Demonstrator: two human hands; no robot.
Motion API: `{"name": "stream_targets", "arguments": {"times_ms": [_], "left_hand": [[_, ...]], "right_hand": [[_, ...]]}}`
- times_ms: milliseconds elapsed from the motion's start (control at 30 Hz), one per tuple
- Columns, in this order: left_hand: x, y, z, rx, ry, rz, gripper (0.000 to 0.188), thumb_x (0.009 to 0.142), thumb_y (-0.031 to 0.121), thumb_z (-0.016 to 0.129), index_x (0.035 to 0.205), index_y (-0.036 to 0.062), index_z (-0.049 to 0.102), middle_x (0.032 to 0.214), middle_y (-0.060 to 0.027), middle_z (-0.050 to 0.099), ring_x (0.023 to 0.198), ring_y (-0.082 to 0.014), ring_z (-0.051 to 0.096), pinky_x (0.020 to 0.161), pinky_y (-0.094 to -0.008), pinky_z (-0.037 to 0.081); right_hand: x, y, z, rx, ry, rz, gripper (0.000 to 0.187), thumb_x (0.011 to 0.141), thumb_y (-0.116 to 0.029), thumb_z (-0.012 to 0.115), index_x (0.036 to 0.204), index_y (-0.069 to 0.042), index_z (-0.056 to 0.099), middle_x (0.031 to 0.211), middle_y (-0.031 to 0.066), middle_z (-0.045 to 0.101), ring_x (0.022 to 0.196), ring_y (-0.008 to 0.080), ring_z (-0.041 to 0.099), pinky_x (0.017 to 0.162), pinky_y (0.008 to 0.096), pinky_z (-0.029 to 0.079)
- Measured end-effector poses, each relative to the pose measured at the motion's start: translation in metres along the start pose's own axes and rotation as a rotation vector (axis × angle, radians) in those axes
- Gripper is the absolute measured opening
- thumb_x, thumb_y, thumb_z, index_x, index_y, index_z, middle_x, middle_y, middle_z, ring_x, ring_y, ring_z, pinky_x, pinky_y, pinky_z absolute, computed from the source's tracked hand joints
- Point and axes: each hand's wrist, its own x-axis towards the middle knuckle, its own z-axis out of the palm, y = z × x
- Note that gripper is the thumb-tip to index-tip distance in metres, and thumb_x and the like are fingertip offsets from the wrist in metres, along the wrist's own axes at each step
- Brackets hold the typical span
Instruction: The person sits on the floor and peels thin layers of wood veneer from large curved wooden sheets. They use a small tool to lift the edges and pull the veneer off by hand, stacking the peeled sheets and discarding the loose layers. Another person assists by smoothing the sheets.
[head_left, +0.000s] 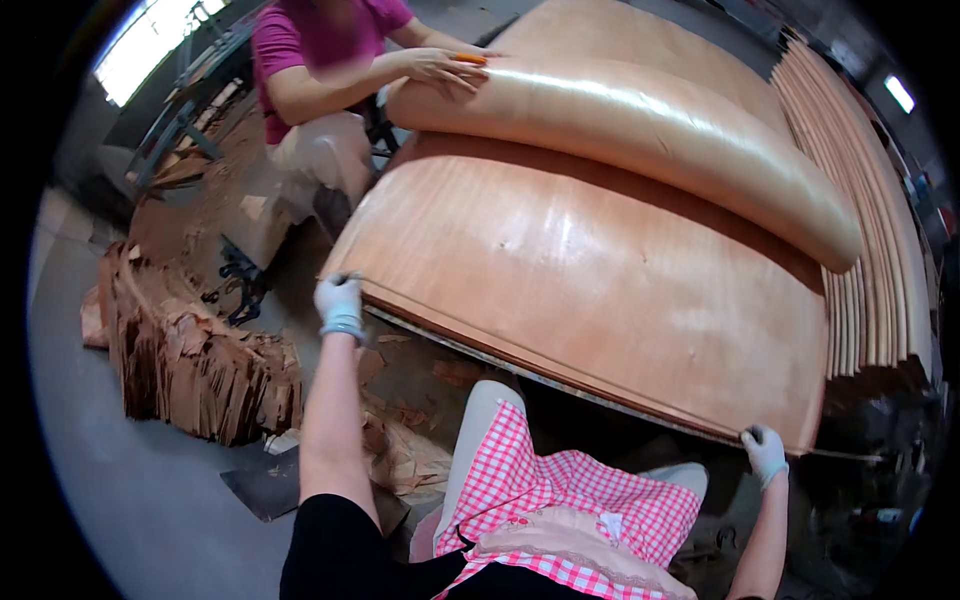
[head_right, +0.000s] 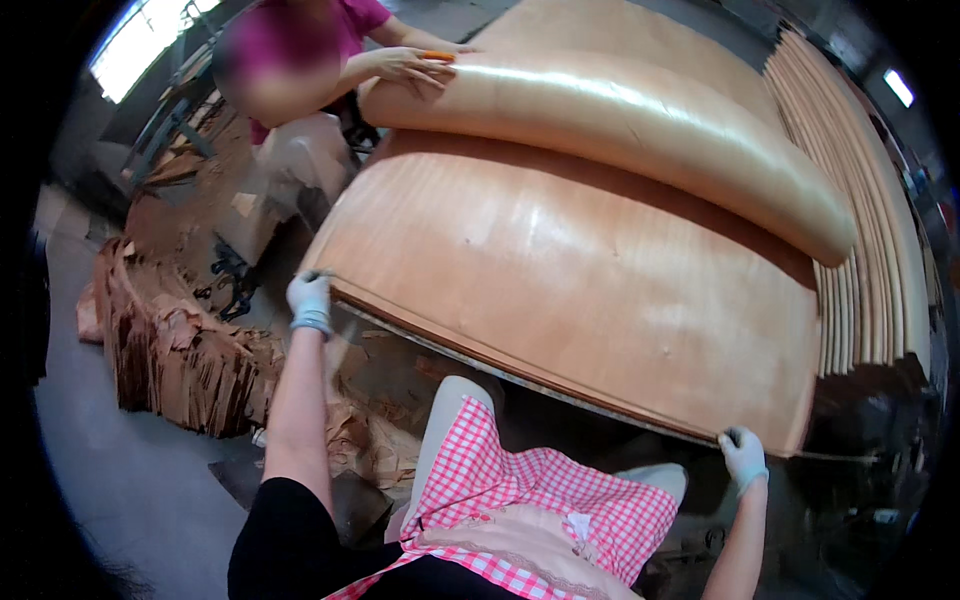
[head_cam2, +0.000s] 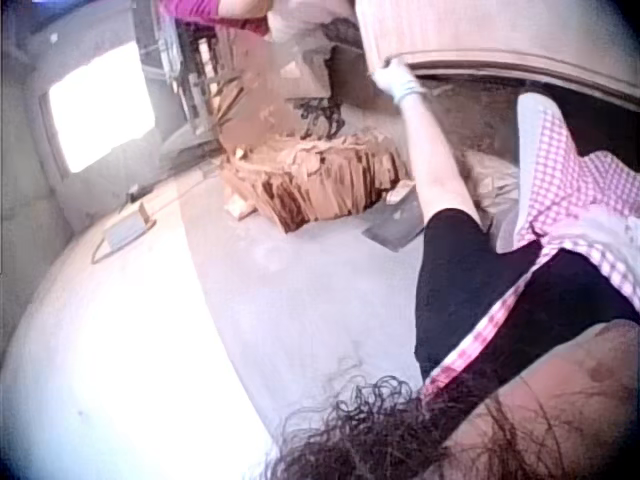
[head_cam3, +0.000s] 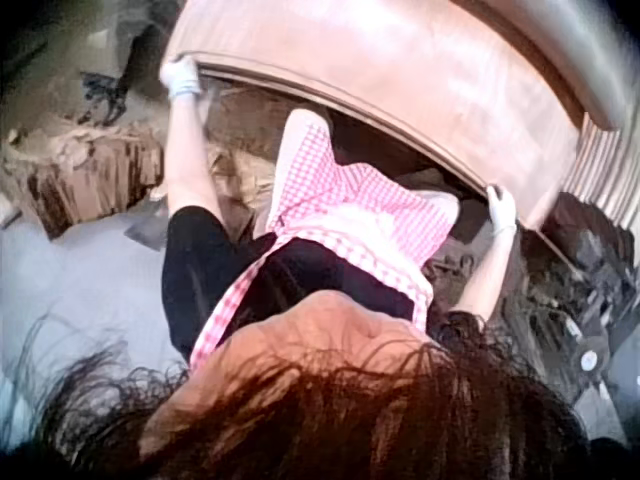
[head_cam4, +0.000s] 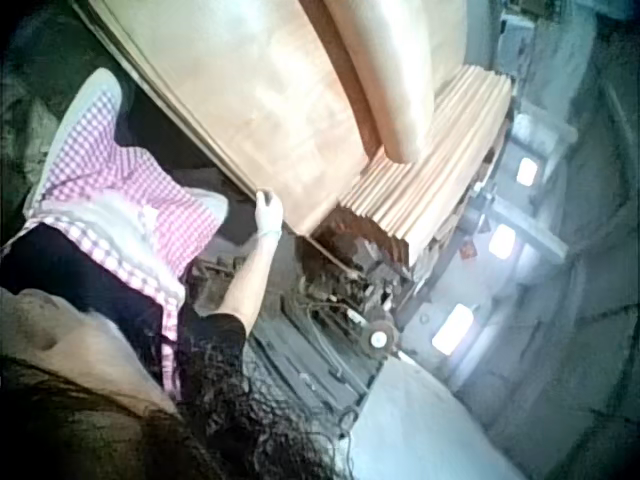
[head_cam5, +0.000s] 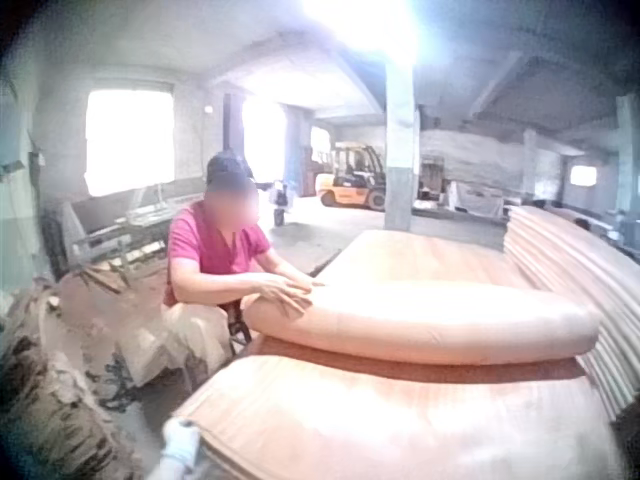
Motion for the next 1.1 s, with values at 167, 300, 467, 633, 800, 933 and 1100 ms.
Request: {"name": "stream_targets", "arguments": {"times_ms": [167, 300, 467, 633, 800, 933, 1100], "left_hand": [[0.008, -0.013, 0.012, 0.279, -0.066, 0.016, 0.026, 0.077, 0.021, 0.075, 0.092, 0.0005, 0.070, 0.084, -0.0117, 0.071, 0.075, -0.0194, 0.064, 0.074, -0.0340, 0.051], [0.012, -0.010, 0.015, 0.145, -0.228, -0.019, 0.028, 0.079, 0.015, 0.069, 0.101, -0.0020, 0.068, 0.092, -0.0130, 0.070, 0.082, -0.0199, 0.063, 0.078, -0.0354, 0.050], [-0.104, 0.108, 0.055, 0.682, 0.115, 0.243, 0.063, 0.079, 0.025, 0.068, 0.131, -0.0040, 0.048, 0.132, -0.0282, 0.051, 0.114, -0.0396, 0.055, 0.099, -0.0448, 0.044], [-0.346, 0.162, 0.182, 0.521, -0.624, 0.875, 0.093, 0.076, 0.046, 0.068, 0.141, -0.0095, 0.031, 0.149, -0.0280, 0.028, 0.141, -0.0414, 0.022, 0.117, -0.0488, 0.014], [-0.435, 0.191, 0.220, 0.596, -0.850, 0.836, 0.110, 0.066, 0.052, 0.076, 0.147, -0.0029, 0.023, 0.153, -0.0247, 0.022, 0.144, -0.0377, 0.015, 0.118, -0.0481, 0.009], [-0.427, 0.188, 0.220, 0.599, -0.815, 0.833, 0.113, 0.064, 0.048, 0.079, 0.147, -0.0033, 0.022, 0.152, -0.0245, 0.023, 0.144, -0.0353, 0.017, 0.118, -0.0461, 0.010], [-0.431, 0.187, 0.221, 0.624, -0.843, 0.814, 0.112, 0.063, 0.042, 0.080, 0.148, -0.0020, 0.020, 0.153, -0.0244, 0.021, 0.144, -0.0347, 0.014, 0.118, -0.0455, 0.008]], "right_hand": [[0.029, -0.001, 0.016, -0.256, -0.036, 0.080, 0.036, 0.077, -0.033, 0.068, 0.088, 0.002, 0.070, 0.079, 0.0210, 0.068, 0.076, 0.0307, 0.068, 0.072, 0.0387, 0.051], [0.050, 0.006, 0.026, -0.246, -0.158, 0.257, 0.050, 0.069, -0.043, 0.074, 0.096, 0.000, 0.071, 0.096, 0.0244, 0.067, 0.094, 0.0370, 0.065, 0.084, 0.0419, 0.051], [0.056, -0.017, 0.017, -0.257, -0.248, 0.182, 0.043, 0.071, -0.041, 0.073, 0.087, -0.001, 0.072, 0.086, 0.0215, 0.069, 0.081, 0.0325, 0.068, 0.077, 0.0398, 0.052], [0.059, -0.013, 0.024, -0.224, -0.252, 0.167, 0.040, 0.073, -0.040, 0.067, 0.086, -0.002, 0.073, 0.088, 0.0216, 0.068, 0.084, 0.0329, 0.068, 0.080, 0.0407, 0.052], [0.050, -0.012, 0.020, -0.075, -0.268, 0.165, 0.042, 0.079, -0.037, 0.063, 0.100, -0.002, 0.070, 0.105, 0.0225, 0.066, 0.098, 0.0371, 0.064, 0.087, 0.0431, 0.050], [0.045, 0.080, -0.018, -0.010, -0.174, 0.156, 0.035, 0.081, -0.032, 0.062, 0.101, -0.004, 0.070, 0.103, 0.0219, 0.066, 0.097, 0.0366, 0.064, 0.088, 0.0429, 0.049], [0.022, 0.233, -0.096, -0.166, 0.014, 0.370, 0.030, 0.085, -0.029, 0.061, 0.107, -0.010, 0.067, 0.109, 0.0159, 0.067, 0.102, 0.0334, 0.063, 0.088, 0.0419, 0.049]]}}
